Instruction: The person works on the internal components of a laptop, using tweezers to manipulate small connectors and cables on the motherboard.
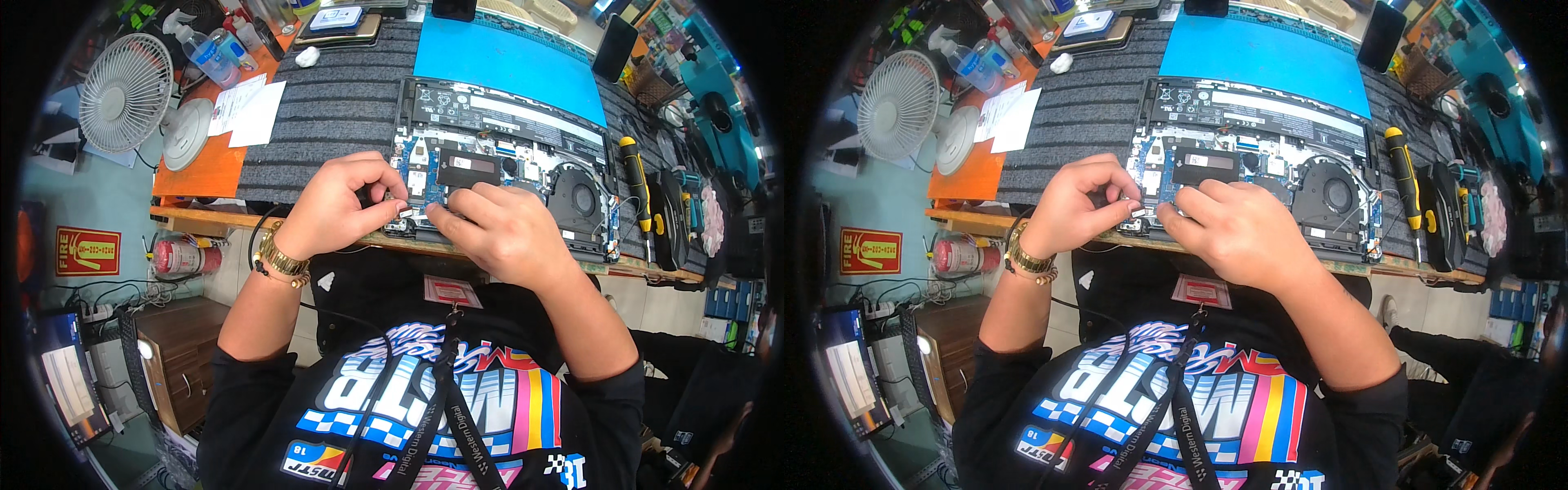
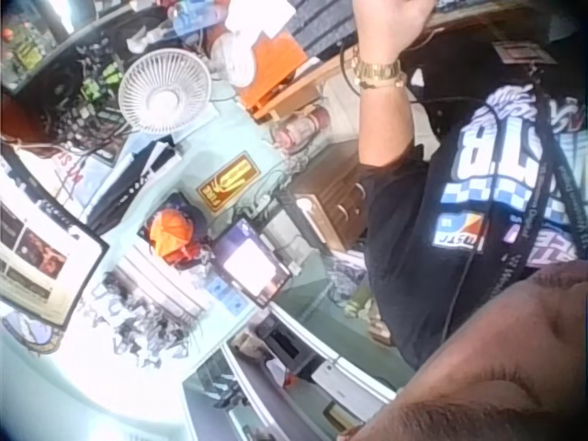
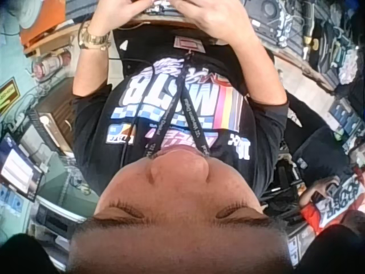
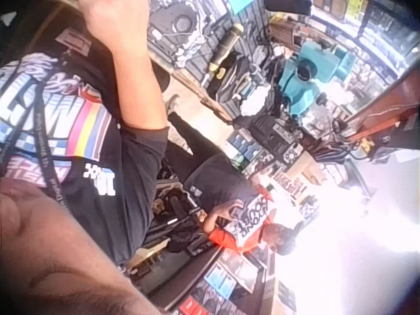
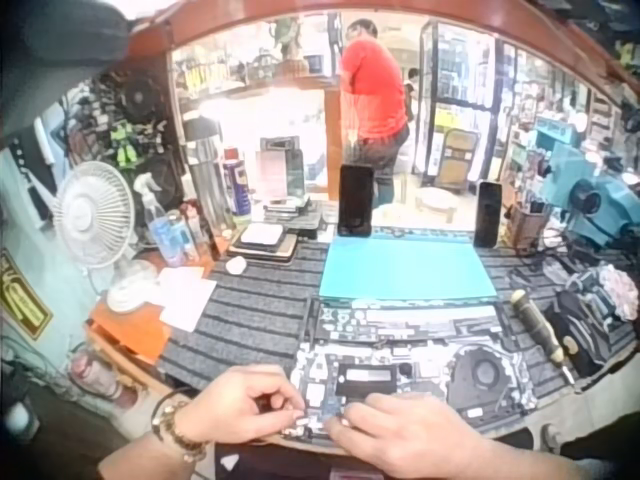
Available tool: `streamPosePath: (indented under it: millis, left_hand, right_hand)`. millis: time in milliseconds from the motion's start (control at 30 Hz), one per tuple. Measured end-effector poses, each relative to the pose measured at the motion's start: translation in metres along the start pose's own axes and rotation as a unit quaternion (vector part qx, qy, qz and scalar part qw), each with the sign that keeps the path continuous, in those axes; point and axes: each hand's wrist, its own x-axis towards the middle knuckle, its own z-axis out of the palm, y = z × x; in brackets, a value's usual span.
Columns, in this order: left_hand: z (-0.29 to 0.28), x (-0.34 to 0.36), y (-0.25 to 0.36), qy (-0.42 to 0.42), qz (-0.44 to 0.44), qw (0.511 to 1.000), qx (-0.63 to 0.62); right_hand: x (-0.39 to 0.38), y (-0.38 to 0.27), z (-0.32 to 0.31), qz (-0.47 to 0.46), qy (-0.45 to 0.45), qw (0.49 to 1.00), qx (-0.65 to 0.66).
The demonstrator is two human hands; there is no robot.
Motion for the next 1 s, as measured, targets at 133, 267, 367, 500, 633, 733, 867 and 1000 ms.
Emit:
streamPosePath:
  millis: [133,267,367,500,633,733,867,1000]
  left_hand:
    - [-0.0014,-0.0009,0.0007,-0.005,-0.01,1.0,-0.003]
    - [-0.0016,-0.001,-0.0002,-0.006,-0.008,1.0,-0.009]
    - [-0.0005,-0.0009,-0.0011,-0.002,-0.005,1.0,-0.015]
    - [-0.0003,-0.0008,-0.0009,0.0,-0.006,1.0,-0.02]
    - [0.0001,0.0007,0.0005,0.009,0.0,1.0,-0.017]
    - [0.0,0.0004,0.0013,0.01,0.006,1.0,-0.011]
    - [0.0,0.0,0.0001,0.011,0.013,1.0,-0.008]
    - [-0.0017,0.0002,-0.002,-0.004,0.019,1.0,-0.007]
  right_hand:
    - [0.0019,0.0018,0.0002,-0.01,0.0,1.0,-0.001]
    - [0.0013,0.0003,-0.0006,-0.009,-0.001,1.0,-0.013]
    - [0.0019,0.0,-0.0023,-0.017,-0.004,1.0,-0.003]
    - [0.0029,-0.0006,-0.006,-0.017,-0.018,1.0,-0.003]
    - [0.0053,0.0006,-0.0067,-0.02,-0.019,1.0,0.006]
    - [0.0071,0.0024,-0.0056,-0.016,-0.019,0.999,0.021]
    - [0.0085,0.0048,-0.006,-0.018,-0.032,0.999,0.02]
    - [0.01,0.0067,-0.0072,-0.022,-0.041,0.999,0.023]
